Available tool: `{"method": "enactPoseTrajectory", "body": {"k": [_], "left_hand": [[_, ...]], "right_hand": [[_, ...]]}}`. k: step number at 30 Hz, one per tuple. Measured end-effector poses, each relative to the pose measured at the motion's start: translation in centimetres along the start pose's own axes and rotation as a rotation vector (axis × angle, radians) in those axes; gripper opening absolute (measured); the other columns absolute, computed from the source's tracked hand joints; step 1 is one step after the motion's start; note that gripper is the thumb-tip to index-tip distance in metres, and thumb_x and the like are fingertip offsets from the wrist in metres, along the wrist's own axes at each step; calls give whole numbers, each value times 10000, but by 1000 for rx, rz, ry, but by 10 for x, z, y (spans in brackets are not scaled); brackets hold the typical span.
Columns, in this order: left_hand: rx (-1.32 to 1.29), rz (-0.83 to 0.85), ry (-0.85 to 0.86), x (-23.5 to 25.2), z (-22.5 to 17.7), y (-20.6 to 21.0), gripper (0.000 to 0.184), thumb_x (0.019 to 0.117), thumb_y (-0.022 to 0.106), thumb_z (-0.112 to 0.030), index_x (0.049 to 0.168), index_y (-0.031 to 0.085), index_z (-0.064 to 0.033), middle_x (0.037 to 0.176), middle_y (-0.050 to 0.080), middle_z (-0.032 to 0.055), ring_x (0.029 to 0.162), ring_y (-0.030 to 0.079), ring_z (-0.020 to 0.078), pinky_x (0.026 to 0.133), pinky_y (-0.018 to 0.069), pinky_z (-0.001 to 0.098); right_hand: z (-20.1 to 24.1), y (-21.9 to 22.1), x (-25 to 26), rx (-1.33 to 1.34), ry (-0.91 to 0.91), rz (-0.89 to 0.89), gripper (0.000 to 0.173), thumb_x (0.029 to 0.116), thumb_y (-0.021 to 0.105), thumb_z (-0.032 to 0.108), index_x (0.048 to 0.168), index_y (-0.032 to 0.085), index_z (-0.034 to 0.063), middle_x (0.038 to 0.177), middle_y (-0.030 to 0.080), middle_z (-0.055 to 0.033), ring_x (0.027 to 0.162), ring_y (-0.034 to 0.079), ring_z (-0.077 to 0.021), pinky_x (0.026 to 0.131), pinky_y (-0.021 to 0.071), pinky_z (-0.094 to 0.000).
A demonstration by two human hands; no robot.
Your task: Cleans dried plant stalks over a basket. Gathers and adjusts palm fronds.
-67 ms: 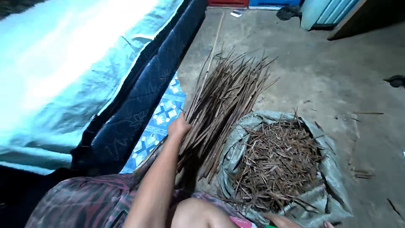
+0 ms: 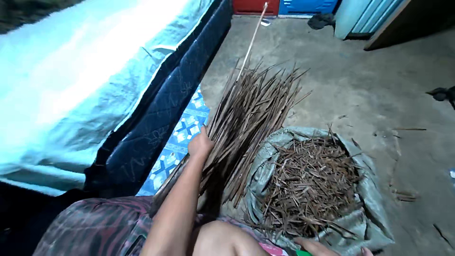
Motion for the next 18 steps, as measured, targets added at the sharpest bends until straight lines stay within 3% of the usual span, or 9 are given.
{"method": "enactPoseTrajectory", "body": {"k": [9, 15, 16, 17, 18], "left_hand": [[-552, -270, 113, -33, 21, -61, 791, 897, 745, -289, 1572, 350, -168, 1192, 665, 285, 1092, 651, 479, 910, 486, 700], [-826, -363, 290, -82, -3, -107, 763, 919, 741, -247, 1553, 339, -113, 1191, 653, 266, 936, 696, 388, 843, 555, 605], [-865, -356, 330, -93, -10, -114, 755, 926, 739, -232, 1551, 337, -94, 1194, 648, 259, 906, 698, 364, 826, 568, 577], [-906, -351, 374, -102, -15, -121, 728, 927, 737, -216, 1531, 352, -82, 1180, 646, 244, 871, 700, 335, 802, 585, 547], [-941, -346, 416, -110, -21, -127, 690, 926, 738, -207, 1502, 380, -82, 1158, 649, 222, 837, 700, 302, 773, 596, 514]], "right_hand": [[-7, 12, -4, -80, 26, 29, 405, 1021, 566, 116, 1415, 610, 37, 1344, 655, -243, 1233, 639, -433, 1052, 478, -625], [-9, 7, 10, 137, -33, -145, 383, 973, 581, 27, 1348, 663, 27, 1280, 684, -241, 1192, 659, -408, 1040, 489, -618], [-9, 5, 17, 253, -24, -210, 361, 981, 562, 19, 1324, 674, 21, 1229, 706, -216, 1132, 684, -362, 1005, 519, -575], [-10, 3, 27, 391, -7, -275, 306, 1022, 533, 60, 1286, 687, 37, 1135, 733, -152, 1004, 706, -271, 906, 560, -487], [-8, 0, 37, 549, 0, -329, 264, 1075, 506, 130, 1252, 684, 48, 1017, 729, -84, 817, 665, -172, 736, 541, -378]]}}
Point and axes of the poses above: each hand's wrist, its own x-axis towards the middle knuckle, its own y-axis out of the palm, z = x × y, the point moved 4 cm from there along x, towards the middle knuckle
